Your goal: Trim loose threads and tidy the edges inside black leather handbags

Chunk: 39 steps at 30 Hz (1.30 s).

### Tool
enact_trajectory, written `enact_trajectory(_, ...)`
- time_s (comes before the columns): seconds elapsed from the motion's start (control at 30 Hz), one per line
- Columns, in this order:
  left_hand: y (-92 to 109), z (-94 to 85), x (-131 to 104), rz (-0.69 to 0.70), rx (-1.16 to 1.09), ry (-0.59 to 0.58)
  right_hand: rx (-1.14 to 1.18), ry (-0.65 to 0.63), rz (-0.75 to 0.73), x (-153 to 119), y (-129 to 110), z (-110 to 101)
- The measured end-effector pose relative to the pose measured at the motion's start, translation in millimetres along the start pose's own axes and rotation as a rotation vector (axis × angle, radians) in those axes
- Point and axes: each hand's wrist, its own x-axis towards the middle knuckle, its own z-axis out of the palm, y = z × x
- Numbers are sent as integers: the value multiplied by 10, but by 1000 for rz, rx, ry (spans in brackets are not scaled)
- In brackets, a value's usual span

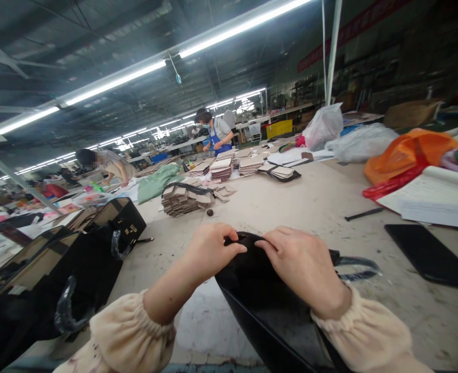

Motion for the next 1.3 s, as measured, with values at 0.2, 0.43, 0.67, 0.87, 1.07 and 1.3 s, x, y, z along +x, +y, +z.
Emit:
enact_trajectory(0.2,105,19,46,103,35,-39,-31,-33,27,-77,46,-109)
enact_trajectory(0.43,263,167,197,130,106,-14,-73,-63,79,-115,163,-203)
enact_trajectory(0.67,252,213,242,83,142,20,-81,-46,85,-94,180,-188)
enact_trajectory(0.87,238,254,227,94,186,48,-65,-56,63,-89,150,-178)
enact_trajectory(1.07,217,254,232,102,204,58,-95,-69,72,-59,81,-140)
enact_trajectory(1.3,258,198,185,92,96,14,-80,-7,34,-41,30,-109)
